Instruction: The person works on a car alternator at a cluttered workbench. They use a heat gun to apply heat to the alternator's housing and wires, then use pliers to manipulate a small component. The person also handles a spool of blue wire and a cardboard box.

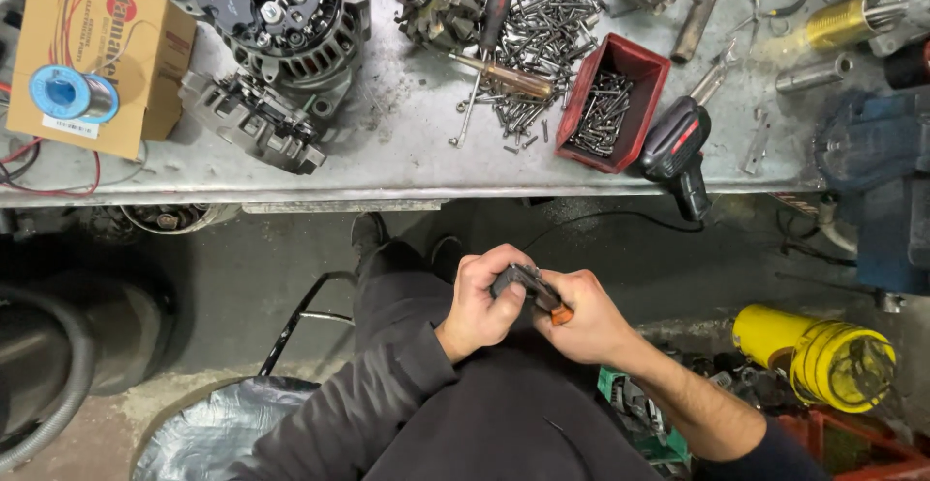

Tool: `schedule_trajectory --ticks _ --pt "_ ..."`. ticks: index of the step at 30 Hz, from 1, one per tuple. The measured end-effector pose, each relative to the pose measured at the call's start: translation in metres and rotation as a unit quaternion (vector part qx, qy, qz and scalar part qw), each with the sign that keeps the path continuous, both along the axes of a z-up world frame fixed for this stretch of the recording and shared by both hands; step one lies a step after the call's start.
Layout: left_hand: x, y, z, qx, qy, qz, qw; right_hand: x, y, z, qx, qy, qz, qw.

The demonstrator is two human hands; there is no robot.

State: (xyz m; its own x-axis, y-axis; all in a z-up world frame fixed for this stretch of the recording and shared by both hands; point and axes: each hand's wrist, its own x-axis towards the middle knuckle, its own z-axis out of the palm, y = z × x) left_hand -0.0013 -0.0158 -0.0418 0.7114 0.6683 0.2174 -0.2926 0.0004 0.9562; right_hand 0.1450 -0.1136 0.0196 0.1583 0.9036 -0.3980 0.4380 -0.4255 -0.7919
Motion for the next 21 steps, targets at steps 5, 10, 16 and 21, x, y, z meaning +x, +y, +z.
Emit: schedule_trajectory --ticks 5,10,16,21 --pt "-0.001 0.0 0.001 0.008 -0.008 0.018 1.0 -0.001 0.001 -0.003 0.028 0.013 0.005 0.999" --pt "-0.001 0.0 0.0 0.003 0.011 0.018 1.0 -0.002 -0.001 -0.007 0.03 0.042 -0.004 0.999" --pt "0.006 0.002 -0.005 0.01 0.015 0.062 0.998 -0.008 0.0 -0.019 0.032 0.09 -0.068 0.993" --pt "0.003 0.002 -0.002 0.007 0.021 0.065 0.998 -0.012 0.001 -0.021 0.029 0.088 -0.079 0.993"
